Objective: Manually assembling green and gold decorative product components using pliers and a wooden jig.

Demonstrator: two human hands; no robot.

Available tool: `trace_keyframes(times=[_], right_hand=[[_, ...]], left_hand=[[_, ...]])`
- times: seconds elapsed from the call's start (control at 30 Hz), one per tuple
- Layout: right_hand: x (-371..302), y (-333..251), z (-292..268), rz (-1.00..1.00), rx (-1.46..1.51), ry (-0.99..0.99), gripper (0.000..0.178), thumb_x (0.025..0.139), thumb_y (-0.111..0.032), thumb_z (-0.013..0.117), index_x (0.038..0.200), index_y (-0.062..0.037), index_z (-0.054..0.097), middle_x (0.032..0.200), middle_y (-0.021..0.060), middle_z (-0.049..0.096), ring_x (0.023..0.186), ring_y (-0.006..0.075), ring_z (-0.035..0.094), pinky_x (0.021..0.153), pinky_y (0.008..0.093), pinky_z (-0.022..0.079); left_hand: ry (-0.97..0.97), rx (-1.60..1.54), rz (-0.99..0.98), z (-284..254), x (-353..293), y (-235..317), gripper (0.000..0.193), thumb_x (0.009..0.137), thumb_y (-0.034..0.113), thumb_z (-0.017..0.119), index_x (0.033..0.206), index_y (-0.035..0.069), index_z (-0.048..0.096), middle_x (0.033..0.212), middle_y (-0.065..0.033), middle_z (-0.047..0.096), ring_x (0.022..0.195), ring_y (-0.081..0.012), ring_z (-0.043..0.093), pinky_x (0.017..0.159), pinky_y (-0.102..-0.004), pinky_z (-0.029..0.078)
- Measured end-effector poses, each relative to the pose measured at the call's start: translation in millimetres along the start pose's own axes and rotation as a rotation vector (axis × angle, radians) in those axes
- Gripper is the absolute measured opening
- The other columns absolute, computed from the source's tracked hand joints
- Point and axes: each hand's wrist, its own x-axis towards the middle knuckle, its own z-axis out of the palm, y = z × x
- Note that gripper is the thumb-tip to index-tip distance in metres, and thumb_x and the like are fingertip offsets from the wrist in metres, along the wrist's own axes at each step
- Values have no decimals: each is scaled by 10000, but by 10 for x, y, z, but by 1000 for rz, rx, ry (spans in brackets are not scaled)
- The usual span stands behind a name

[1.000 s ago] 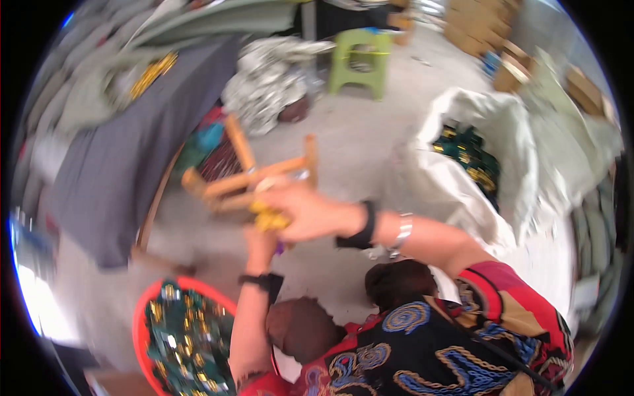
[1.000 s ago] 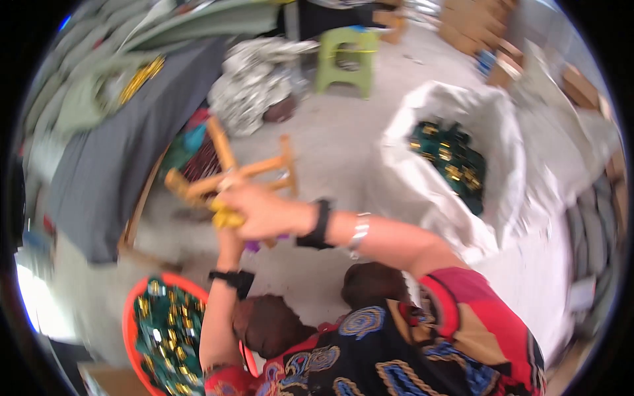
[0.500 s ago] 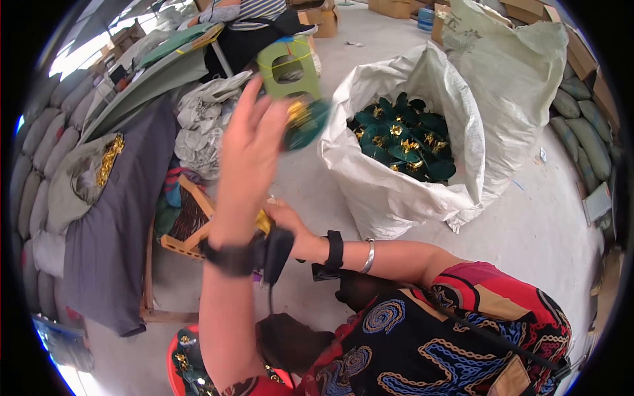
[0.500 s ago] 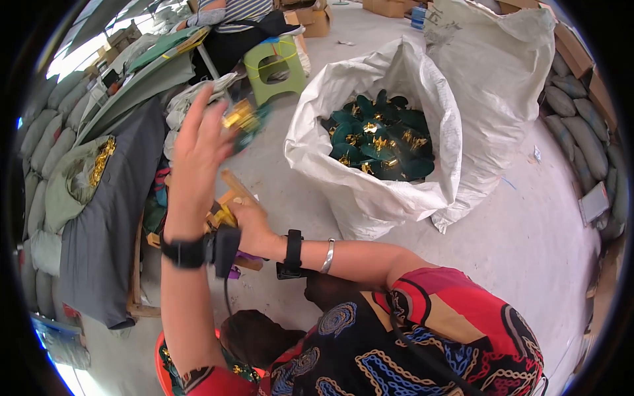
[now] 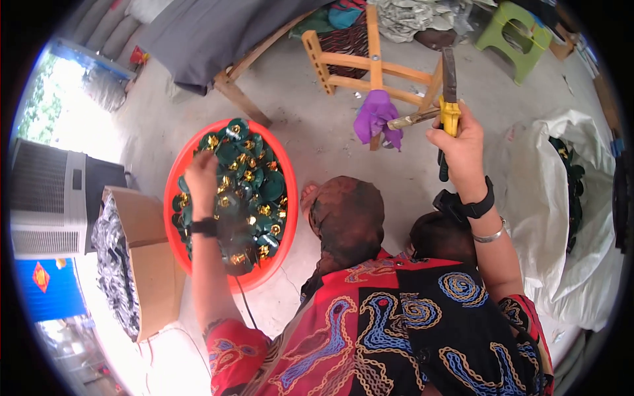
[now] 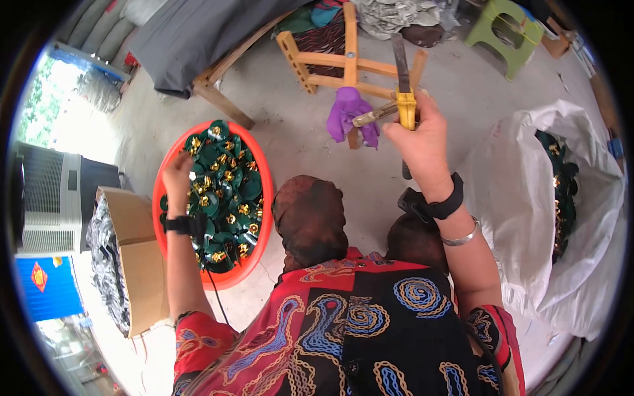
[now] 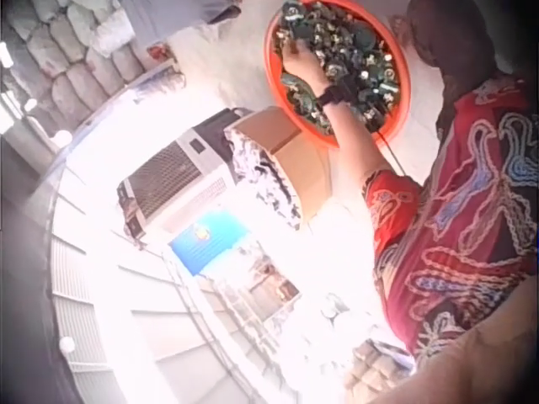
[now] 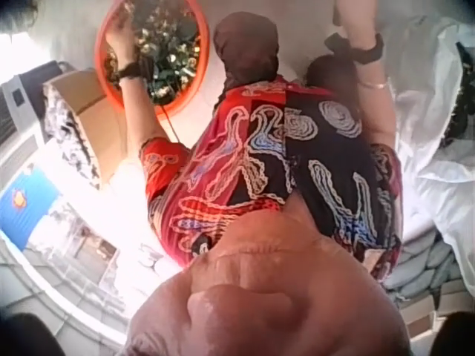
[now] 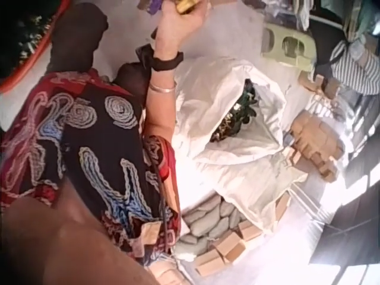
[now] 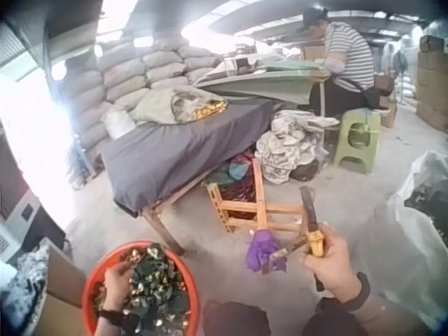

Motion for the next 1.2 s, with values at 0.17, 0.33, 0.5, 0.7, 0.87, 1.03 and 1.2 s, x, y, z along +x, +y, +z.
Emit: trace_keyframes(times=[0.17, 0.33, 0.5, 0.7, 0.87, 1.03, 1.2], right_hand=[[-23, 76, 30, 30, -6, -77, 413, 675, 2, 647, 1084, 5, 587, 747, -21, 506, 685, 61, 480, 626, 215, 416], [-84, 91, 105, 64, -65, -76, 498, 683, 10, 667, 1164, 23, 538, 807, -7, 537, 716, 69, 495, 644, 206, 420], [-58, 67, 24, 94, -43, -45, 480, 686, 35, 636, 1155, 23, 539, 848, 3, 528, 758, 70, 496, 676, 202, 417], [-22, 13, 132, 121, -86, -117, 430, 689, 6, 627, 1111, 22, 548, 816, 3, 517, 741, 73, 491, 669, 215, 416], [-69, 1, 97, 124, -14, -132, 395, 670, 11, 627, 1059, 6, 560, 797, 1, 520, 718, 79, 496, 643, 219, 422], [-38, 43, -27, 113, 18, -23, 384, 659, 29, 628, 1035, -7, 561, 768, -12, 528, 689, 73, 495, 617, 214, 417], [152, -117, 33, 2, 40, 35, 457, 668, 55, 624, 1118, -3, 566, 788, -6, 540, 711, 74, 496, 664, 207, 412]], left_hand=[[-47, 93, -143, 681, -762, -494, 242, 738, 144, 696, 941, 15, 680, 811, -156, 685, 743, -260, 672, 683, -343, 515], [46, 376, -301, 1082, -737, -709, 345, 727, 186, 700, 1014, 12, 623, 787, -155, 659, 757, -337, 642, 701, -421, 507], [234, 460, -14, 883, -709, -282, 332, 715, 162, 694, 1024, 74, 611, 989, -112, 590, 900, -321, 570, 752, -440, 460], [142, 838, -141, 399, -1039, -769, 331, 702, 152, 687, 1007, 80, 582, 981, -74, 599, 972, -300, 513, 773, -443, 398], [177, 717, 7, 338, -1189, -942, 335, 738, 156, 658, 1065, 132, 588, 1082, 8, 635, 1144, -327, 490, 839, -534, 375], [199, -36, -158, 528, -734, -292, 441, 715, 73, 700, 1148, 78, 623, 1012, -137, 630, 988, -293, 576, 872, -347, 455], [-69, -381, 311, 1105, -122, 1189, 395, 755, 26, 667, 1146, 58, 621, 1033, -101, 636, 943, -202, 600, 861, -293, 455]])
